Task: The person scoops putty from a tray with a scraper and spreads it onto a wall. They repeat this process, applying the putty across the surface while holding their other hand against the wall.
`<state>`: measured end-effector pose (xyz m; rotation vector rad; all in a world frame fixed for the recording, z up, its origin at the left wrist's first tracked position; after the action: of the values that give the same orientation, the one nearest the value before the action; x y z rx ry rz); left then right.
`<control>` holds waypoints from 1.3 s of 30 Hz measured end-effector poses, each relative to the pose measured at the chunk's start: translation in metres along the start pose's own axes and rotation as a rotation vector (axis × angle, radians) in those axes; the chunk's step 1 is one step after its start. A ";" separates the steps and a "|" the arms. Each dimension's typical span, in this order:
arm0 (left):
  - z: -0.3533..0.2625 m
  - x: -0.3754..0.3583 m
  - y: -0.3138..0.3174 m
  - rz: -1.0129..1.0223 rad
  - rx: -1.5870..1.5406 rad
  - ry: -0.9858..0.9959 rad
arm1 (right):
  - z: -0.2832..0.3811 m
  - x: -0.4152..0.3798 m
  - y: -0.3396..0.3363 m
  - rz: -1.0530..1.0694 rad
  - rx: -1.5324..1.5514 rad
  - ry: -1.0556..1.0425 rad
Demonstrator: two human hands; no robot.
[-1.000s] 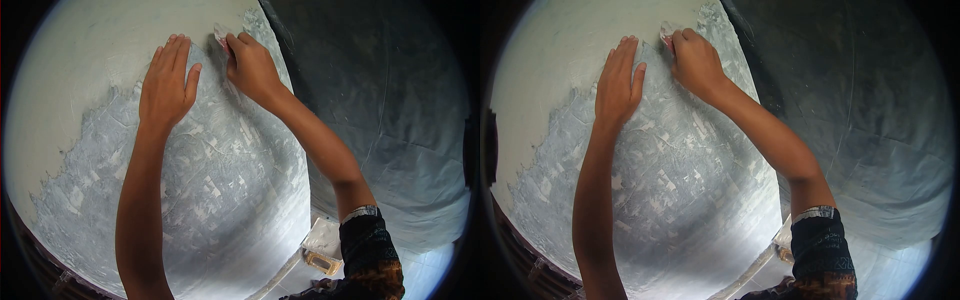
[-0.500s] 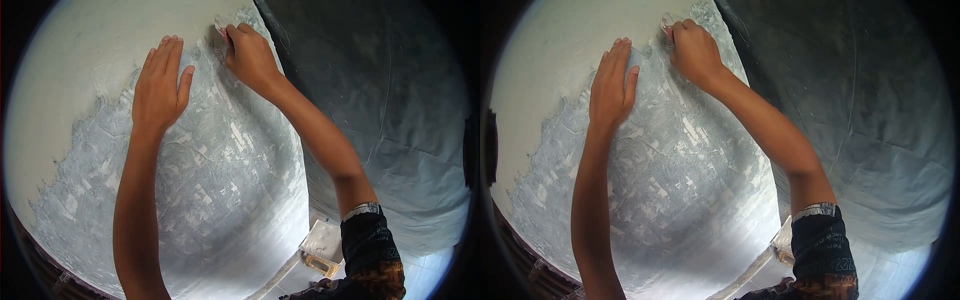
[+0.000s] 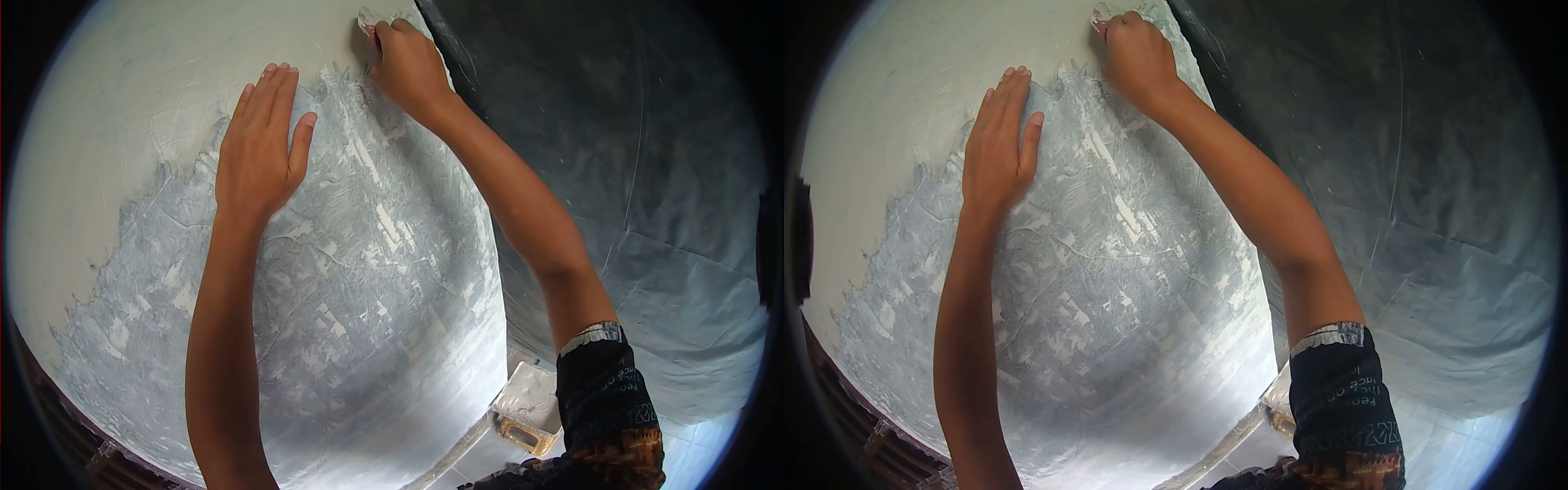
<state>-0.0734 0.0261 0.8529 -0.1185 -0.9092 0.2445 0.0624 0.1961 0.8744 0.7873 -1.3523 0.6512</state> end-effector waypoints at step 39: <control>0.001 -0.001 -0.004 -0.083 -0.104 -0.016 | 0.082 -0.077 -0.048 0.149 0.163 -0.162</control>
<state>-0.0744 0.0222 0.8535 -0.1749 -0.9408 0.1207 0.0429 0.1049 0.7959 0.8907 -1.5296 0.8368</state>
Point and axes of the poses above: each hand's wrist, its own x-axis towards the middle knuckle, its own y-axis out of the palm, z = x × y, the point moved 3 cm from there along x, towards the middle knuckle, and after that the axes turned 12 degrees about -x, right-handed, at the moved point
